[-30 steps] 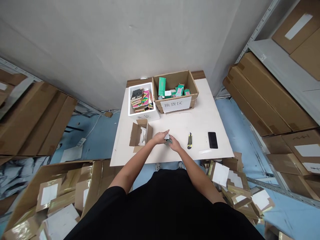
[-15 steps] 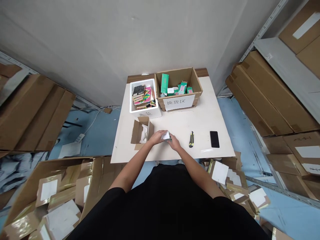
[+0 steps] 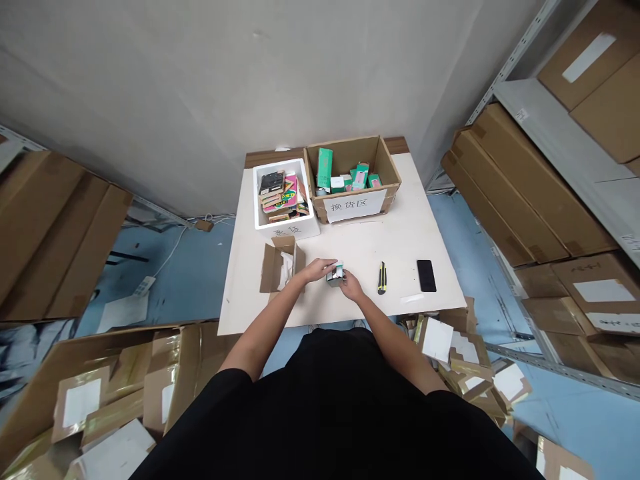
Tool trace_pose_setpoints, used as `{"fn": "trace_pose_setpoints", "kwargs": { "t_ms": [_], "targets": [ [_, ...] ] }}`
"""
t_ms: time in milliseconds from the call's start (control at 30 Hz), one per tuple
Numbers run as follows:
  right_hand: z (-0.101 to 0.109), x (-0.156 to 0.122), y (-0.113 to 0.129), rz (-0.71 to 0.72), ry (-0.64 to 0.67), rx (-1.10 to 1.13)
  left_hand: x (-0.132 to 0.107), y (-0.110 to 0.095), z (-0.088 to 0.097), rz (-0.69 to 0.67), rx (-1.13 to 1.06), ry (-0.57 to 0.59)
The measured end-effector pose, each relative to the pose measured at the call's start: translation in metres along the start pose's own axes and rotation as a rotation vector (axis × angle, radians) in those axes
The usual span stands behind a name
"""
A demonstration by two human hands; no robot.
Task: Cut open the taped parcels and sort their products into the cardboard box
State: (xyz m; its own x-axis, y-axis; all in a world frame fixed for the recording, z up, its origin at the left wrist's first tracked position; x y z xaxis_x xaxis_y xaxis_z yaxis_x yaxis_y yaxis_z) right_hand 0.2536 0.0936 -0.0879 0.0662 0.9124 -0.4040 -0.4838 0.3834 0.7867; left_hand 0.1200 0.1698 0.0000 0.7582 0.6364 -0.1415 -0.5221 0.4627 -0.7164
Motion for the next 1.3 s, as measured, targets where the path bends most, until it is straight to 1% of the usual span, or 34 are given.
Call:
{"fn": "trace_pose_setpoints", "kwargs": {
  "t_ms": [67,133,167,233,300,367,400,433,533,567,633,733,800,867,933,1000,1100,1200,1233,1300],
  "targets": [
    [0.002,-0.002,0.001,-0.011,-0.019,0.030,0.000,0.008,0.007,0.083,-0.040,-0.144],
    [0.007,-0.004,0.004,-0.015,-0.082,0.039,-0.004,0.020,0.010,0.228,-0.074,-0.304],
    [0.010,-0.006,0.008,-0.010,-0.125,0.034,-0.006,0.025,0.008,0.295,-0.086,-0.360],
    [0.013,-0.008,0.018,-0.007,-0.203,-0.002,-0.008,0.031,0.000,0.390,-0.091,-0.427],
    [0.016,-0.009,0.027,-0.027,-0.254,-0.062,-0.013,0.033,-0.005,0.447,-0.065,-0.511],
    [0.018,-0.008,0.033,-0.067,-0.277,-0.107,-0.019,0.033,-0.007,0.473,-0.049,-0.599],
    [0.020,-0.008,0.035,-0.086,-0.282,-0.112,-0.020,0.033,-0.009,0.458,-0.066,-0.607],
    [0.023,-0.008,0.037,-0.101,-0.283,-0.103,-0.018,0.032,-0.013,0.418,-0.103,-0.583],
    [0.030,-0.009,0.036,-0.119,-0.254,-0.046,-0.009,0.028,-0.028,0.240,-0.249,-0.428],
    [0.033,-0.011,0.036,-0.112,-0.242,-0.033,-0.008,0.028,-0.031,0.198,-0.286,-0.398],
    [0.038,-0.013,0.037,-0.076,-0.230,-0.031,-0.010,0.035,-0.032,0.182,-0.359,-0.410],
    [0.040,-0.016,0.043,-0.010,-0.211,-0.088,-0.015,0.050,-0.034,0.210,-0.499,-0.439],
    [0.036,-0.014,0.046,-0.019,-0.174,-0.163,-0.018,0.054,-0.038,0.213,-0.554,-0.393],
    [0.029,-0.011,0.049,-0.059,-0.126,-0.255,-0.021,0.053,-0.044,0.183,-0.546,-0.301],
    [0.022,-0.007,0.052,-0.109,-0.083,-0.337,-0.025,0.047,-0.050,0.132,-0.500,-0.211],
    [0.017,-0.004,0.055,-0.169,-0.062,-0.403,-0.029,0.042,-0.054,0.100,-0.452,-0.163],
    [0.014,-0.001,0.059,-0.231,-0.064,-0.456,-0.033,0.039,-0.055,0.132,-0.412,-0.174],
    [0.014,-0.002,0.069,-0.197,-0.082,-0.430,-0.034,0.037,-0.051,0.165,-0.353,-0.202],
    [0.017,-0.003,0.074,-0.177,-0.101,-0.401,-0.033,0.036,-0.050,0.175,-0.329,-0.202],
    [0.029,-0.006,0.086,-0.150,-0.155,-0.307,-0.031,0.036,-0.049,0.209,-0.291,-0.189]
  ]
}}
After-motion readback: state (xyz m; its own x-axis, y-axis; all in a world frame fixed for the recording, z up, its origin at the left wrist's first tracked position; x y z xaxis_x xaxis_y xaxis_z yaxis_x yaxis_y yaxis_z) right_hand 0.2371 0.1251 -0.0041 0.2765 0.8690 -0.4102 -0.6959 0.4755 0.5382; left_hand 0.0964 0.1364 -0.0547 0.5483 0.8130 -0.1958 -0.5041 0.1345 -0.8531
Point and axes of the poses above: each hand's wrist, its own x-axis towards the middle knuckle, its own z-axis out of the back of the hand, y = z × x, the point moved 9 cm from there along x, towards the middle knuckle, and after that the axes turned 9 degrees about -z, right-handed, at the moved point
